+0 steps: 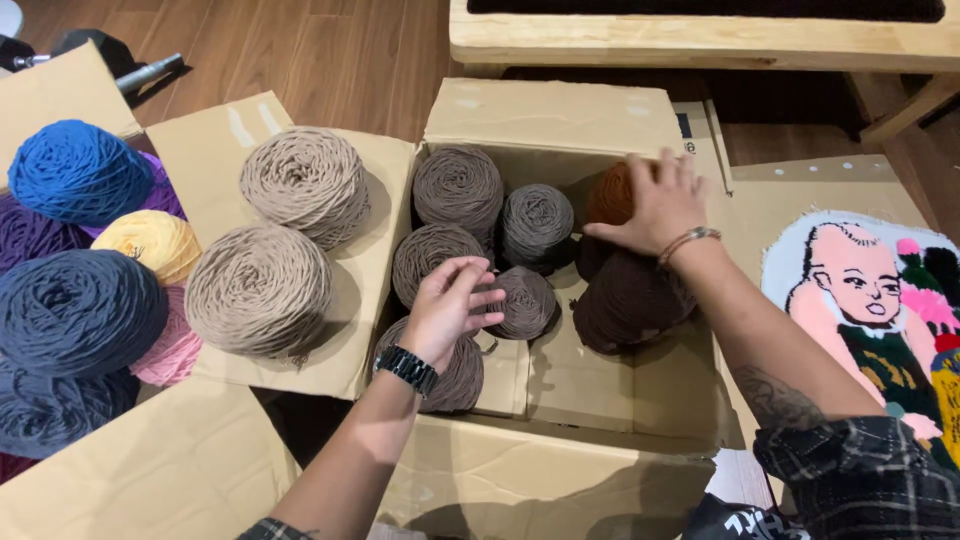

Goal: The person sorts rolls of yarn by color, moving them between cardboard boxes and onto the floor, and eventually places selected yarn rolls into a blue bag.

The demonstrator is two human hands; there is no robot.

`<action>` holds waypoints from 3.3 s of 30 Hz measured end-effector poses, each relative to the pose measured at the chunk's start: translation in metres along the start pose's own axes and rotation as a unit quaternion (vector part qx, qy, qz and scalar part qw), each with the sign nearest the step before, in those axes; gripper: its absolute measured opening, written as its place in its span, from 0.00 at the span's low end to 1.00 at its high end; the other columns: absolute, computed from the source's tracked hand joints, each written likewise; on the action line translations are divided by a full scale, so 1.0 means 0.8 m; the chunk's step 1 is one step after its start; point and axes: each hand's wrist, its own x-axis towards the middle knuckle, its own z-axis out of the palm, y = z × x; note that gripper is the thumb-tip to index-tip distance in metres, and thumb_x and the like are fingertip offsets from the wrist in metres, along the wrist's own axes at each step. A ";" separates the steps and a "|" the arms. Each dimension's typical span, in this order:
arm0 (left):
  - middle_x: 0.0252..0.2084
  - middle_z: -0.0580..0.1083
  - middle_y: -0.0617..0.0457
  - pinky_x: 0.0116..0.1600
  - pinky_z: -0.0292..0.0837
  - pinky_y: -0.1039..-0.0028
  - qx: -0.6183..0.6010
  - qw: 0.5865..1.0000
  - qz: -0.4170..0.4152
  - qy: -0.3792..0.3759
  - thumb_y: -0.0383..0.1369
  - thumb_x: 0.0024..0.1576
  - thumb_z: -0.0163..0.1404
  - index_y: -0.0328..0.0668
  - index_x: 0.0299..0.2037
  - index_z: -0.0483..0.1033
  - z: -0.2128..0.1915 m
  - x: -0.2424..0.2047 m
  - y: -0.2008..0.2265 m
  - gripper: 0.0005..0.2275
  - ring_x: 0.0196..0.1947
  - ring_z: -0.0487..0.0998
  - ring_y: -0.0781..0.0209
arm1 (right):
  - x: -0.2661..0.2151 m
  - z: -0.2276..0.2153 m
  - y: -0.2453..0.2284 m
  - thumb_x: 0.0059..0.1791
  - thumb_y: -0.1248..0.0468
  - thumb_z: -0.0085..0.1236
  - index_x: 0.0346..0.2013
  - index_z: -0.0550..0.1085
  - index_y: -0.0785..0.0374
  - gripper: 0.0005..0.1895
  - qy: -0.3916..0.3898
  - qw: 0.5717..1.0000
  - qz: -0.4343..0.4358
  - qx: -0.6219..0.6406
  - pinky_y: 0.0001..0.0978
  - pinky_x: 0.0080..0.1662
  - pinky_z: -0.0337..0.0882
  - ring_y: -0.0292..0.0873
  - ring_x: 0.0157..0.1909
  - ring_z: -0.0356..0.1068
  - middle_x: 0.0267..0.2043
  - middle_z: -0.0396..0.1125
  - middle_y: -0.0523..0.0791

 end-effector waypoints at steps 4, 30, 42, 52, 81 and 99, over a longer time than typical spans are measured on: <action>0.40 0.67 0.42 0.38 0.77 0.66 -0.001 1.000 0.000 0.006 0.34 0.53 0.45 0.34 0.46 0.67 -0.011 -0.008 0.009 0.14 0.37 0.77 0.53 | 0.001 0.057 -0.001 0.37 0.29 0.39 0.66 0.44 0.43 0.48 -0.016 0.998 -0.025 -0.062 0.60 0.62 0.34 0.60 0.69 0.30 0.70 0.33 0.50; 0.29 0.72 0.51 0.18 0.73 0.83 -0.019 0.980 0.180 0.079 0.43 0.58 0.41 0.35 0.45 0.68 -0.317 -0.156 0.120 0.16 0.21 0.77 0.65 | -0.036 0.140 -0.097 0.41 0.53 0.48 0.27 0.72 0.54 0.10 0.058 0.985 -0.103 0.129 0.47 0.38 0.69 0.55 0.36 0.71 0.27 0.70 0.47; 0.65 0.44 0.34 0.63 0.48 0.50 -0.059 0.989 0.083 0.108 0.46 0.53 0.48 0.47 0.65 0.43 -0.293 -0.115 0.050 0.33 0.62 0.53 0.33 | -0.163 -0.016 -0.379 0.39 0.31 0.44 0.54 0.66 0.54 0.39 -0.135 0.906 -0.067 0.396 0.41 0.56 0.62 0.48 0.57 0.61 0.52 0.64 0.48; 0.56 0.60 0.40 0.56 0.61 0.51 -0.072 0.991 0.089 0.066 0.45 0.53 0.48 0.42 0.60 0.54 -0.275 -0.117 0.043 0.28 0.55 0.66 0.38 | -0.133 0.057 -0.375 0.35 0.43 0.64 0.50 0.64 0.60 0.38 -0.101 0.759 0.046 0.641 0.44 0.49 0.69 0.51 0.52 0.65 0.48 0.65 0.54; 0.50 0.67 0.42 0.50 0.69 0.64 0.042 0.998 0.039 0.041 0.43 0.54 0.44 0.42 0.53 0.65 -0.210 -0.089 0.031 0.20 0.48 0.72 0.51 | -0.118 0.256 -0.022 0.34 0.60 0.62 0.56 0.59 0.66 0.39 -0.334 0.736 0.307 0.502 0.63 0.37 0.67 0.60 0.43 0.66 0.48 0.60 0.59; 0.53 0.64 0.35 0.51 0.67 0.58 0.017 0.996 0.058 0.060 0.45 0.53 0.48 0.40 0.53 0.65 -0.241 -0.054 0.000 0.22 0.51 0.70 0.42 | -0.083 0.083 -0.134 0.41 0.58 0.49 0.39 0.74 0.59 0.15 0.006 0.967 -0.111 0.230 0.49 0.43 0.69 0.54 0.42 0.69 0.36 0.70 0.51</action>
